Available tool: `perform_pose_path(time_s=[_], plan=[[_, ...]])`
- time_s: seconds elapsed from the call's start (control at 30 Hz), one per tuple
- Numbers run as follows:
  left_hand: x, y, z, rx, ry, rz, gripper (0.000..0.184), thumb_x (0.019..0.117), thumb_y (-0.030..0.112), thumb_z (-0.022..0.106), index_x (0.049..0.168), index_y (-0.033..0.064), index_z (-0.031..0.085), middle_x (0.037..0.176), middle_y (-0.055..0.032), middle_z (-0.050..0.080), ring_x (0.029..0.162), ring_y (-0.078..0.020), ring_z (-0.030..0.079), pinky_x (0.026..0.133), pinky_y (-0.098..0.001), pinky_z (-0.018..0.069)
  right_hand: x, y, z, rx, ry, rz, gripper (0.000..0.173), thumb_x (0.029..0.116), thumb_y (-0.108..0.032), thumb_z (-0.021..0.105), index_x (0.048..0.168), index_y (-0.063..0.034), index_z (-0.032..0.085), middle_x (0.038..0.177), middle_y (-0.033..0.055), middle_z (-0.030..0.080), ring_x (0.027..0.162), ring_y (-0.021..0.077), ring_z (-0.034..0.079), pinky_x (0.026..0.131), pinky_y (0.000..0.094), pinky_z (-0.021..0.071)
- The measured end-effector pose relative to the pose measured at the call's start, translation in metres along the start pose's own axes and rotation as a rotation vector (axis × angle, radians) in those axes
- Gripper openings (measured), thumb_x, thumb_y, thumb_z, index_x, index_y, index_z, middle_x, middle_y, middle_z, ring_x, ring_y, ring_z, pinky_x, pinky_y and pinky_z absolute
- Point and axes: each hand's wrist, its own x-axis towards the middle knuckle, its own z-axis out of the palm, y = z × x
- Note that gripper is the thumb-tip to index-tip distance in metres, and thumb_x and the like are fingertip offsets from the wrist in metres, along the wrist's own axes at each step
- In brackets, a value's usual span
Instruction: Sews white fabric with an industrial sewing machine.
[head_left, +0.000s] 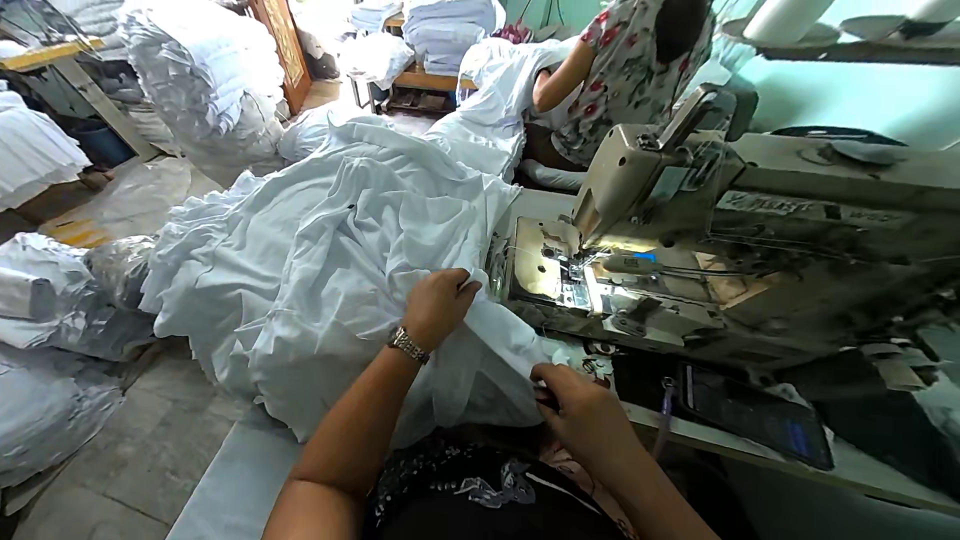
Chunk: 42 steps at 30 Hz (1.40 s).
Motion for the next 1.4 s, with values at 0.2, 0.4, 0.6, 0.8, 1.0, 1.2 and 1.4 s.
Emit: perform_pose_path(time_s=[0.2,0.4,0.6,0.8,1.0,1.2,1.4], plan=[[-0.007,-0.016,0.025,-1.084,0.096,-0.317,0.029,0.1090,0.017,0.048,0.133,0.0057,0.060,0.110,-0.0104,0.070,0.089,-0.0177,0.070,0.080,-0.0383,0.0601,-0.014,-0.014,0.021,0.186,-0.177,0.039,0.039,0.0791,-0.008,0.077,0.118,-0.0054,0.069,0.089,0.0111,0.073,0.070,0.0265,0.071,0.063,0.0470,0.0613],[-0.041,-0.022,0.005,-0.880,-0.063,-0.230,0.049,0.1047,0.006,0.050,0.153,0.0028,0.039,0.125,-0.0154,0.068,0.103,-0.0225,0.072,0.092,-0.0398,0.0608,-0.010,-0.013,0.028,0.264,-0.256,0.052,0.037,0.0858,-0.015,0.075,0.121,-0.0082,0.069,0.092,0.0088,0.074,0.074,0.0252,0.072,0.069,0.0470,0.0620],[-0.084,-0.026,-0.001,-0.358,-0.087,-0.022,0.050,0.0962,0.020,0.069,0.140,0.0025,0.054,0.109,-0.0066,0.069,0.083,-0.0091,0.068,0.074,-0.0246,0.0590,-0.011,-0.010,0.032,0.270,-0.242,0.041,0.035,0.0854,-0.016,0.075,0.119,-0.0083,0.069,0.092,0.0079,0.073,0.073,0.0232,0.071,0.068,0.0444,0.0617],[-0.091,-0.014,0.017,-0.072,0.002,0.074,0.038,0.0917,0.025,0.074,0.123,0.0048,0.067,0.111,-0.0120,0.065,0.080,-0.0101,0.062,0.070,-0.0220,0.0536,-0.013,-0.010,0.030,0.286,-0.241,0.064,0.033,0.0859,-0.015,0.074,0.118,-0.0088,0.070,0.089,0.0067,0.073,0.071,0.0211,0.070,0.067,0.0430,0.0610],[-0.086,-0.024,0.026,-0.047,0.126,0.119,0.014,0.0969,0.018,0.066,0.096,0.0073,0.076,0.093,-0.0061,0.068,0.080,-0.0089,0.065,0.076,-0.0222,0.0561,-0.015,-0.008,0.029,0.288,-0.247,0.078,0.030,0.0880,-0.017,0.073,0.117,-0.0095,0.070,0.089,0.0055,0.072,0.072,0.0189,0.069,0.068,0.0410,0.0609],[-0.100,-0.034,-0.019,-0.271,0.155,0.136,0.017,0.1031,0.013,0.055,0.103,0.0005,0.067,0.099,-0.0069,0.066,0.081,-0.0084,0.064,0.072,-0.0239,0.0567,-0.014,-0.009,0.028,0.302,-0.269,0.101,0.030,0.0892,-0.019,0.073,0.117,-0.0098,0.070,0.091,0.0054,0.073,0.073,0.0196,0.070,0.069,0.0423,0.0610],[-0.093,-0.024,0.010,-0.022,0.096,0.175,0.023,0.1000,0.019,0.064,0.117,0.0046,0.070,0.117,-0.0134,0.067,0.091,-0.0164,0.068,0.079,-0.0307,0.0597,-0.010,-0.011,0.029,0.296,-0.309,0.122,0.031,0.0886,-0.015,0.072,0.119,-0.0107,0.070,0.092,0.0060,0.073,0.074,0.0203,0.070,0.071,0.0436,0.0613]])
